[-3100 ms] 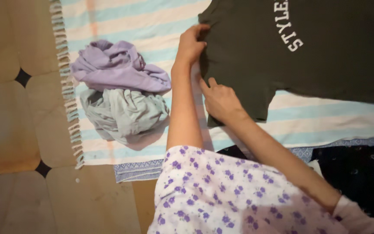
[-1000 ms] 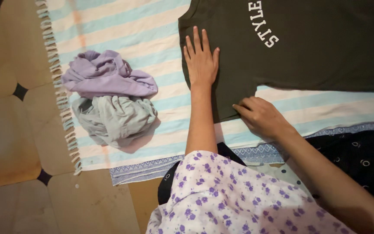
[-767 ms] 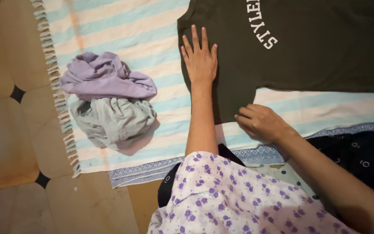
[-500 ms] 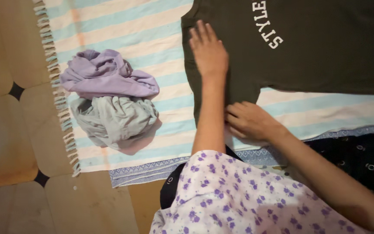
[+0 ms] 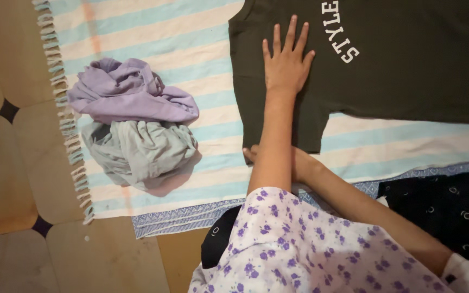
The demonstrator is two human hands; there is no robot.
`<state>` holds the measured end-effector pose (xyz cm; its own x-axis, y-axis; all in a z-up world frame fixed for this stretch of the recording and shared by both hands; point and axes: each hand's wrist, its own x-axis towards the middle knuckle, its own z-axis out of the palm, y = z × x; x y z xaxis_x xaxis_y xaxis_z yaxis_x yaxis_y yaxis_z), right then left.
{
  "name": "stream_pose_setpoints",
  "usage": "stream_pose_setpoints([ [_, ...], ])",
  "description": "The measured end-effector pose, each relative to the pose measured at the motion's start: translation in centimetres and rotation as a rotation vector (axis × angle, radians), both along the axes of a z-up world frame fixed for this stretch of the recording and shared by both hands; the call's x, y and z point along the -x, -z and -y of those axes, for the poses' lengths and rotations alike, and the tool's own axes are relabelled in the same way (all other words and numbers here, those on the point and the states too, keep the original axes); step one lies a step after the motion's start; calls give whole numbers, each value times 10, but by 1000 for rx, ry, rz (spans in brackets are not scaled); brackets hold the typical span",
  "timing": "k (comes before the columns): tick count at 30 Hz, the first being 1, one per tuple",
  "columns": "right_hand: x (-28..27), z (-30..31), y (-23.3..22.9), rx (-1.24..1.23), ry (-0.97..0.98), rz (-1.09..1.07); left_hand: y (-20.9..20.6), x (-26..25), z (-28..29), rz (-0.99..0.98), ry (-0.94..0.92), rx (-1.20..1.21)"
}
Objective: The person smooths out a dark green t-shirt on a striped cloth and uses an iron to press it flat. They repeatedly adjust the fabric and move the iron across the surface to remove wrinkles.
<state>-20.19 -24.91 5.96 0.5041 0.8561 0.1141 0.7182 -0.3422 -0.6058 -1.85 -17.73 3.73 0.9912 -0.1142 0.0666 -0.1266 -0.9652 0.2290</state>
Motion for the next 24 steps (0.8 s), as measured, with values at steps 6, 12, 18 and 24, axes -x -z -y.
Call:
stream_pose_setpoints([
  [6, -1, -4, -30, -200, 144, -502, 11, -8, -37, 165, -104, 62],
  [12, -21, 6, -18, -24, 107, -161, 3, -10, -59, 49, -275, -9],
  [18, -88, 54, -14, -208, 771, 112, -15, -16, -21, -34, -327, -223],
  [24, -127, 89, -2, 274, 776, 72, 12, 0, 19, 72, 27, 25],
])
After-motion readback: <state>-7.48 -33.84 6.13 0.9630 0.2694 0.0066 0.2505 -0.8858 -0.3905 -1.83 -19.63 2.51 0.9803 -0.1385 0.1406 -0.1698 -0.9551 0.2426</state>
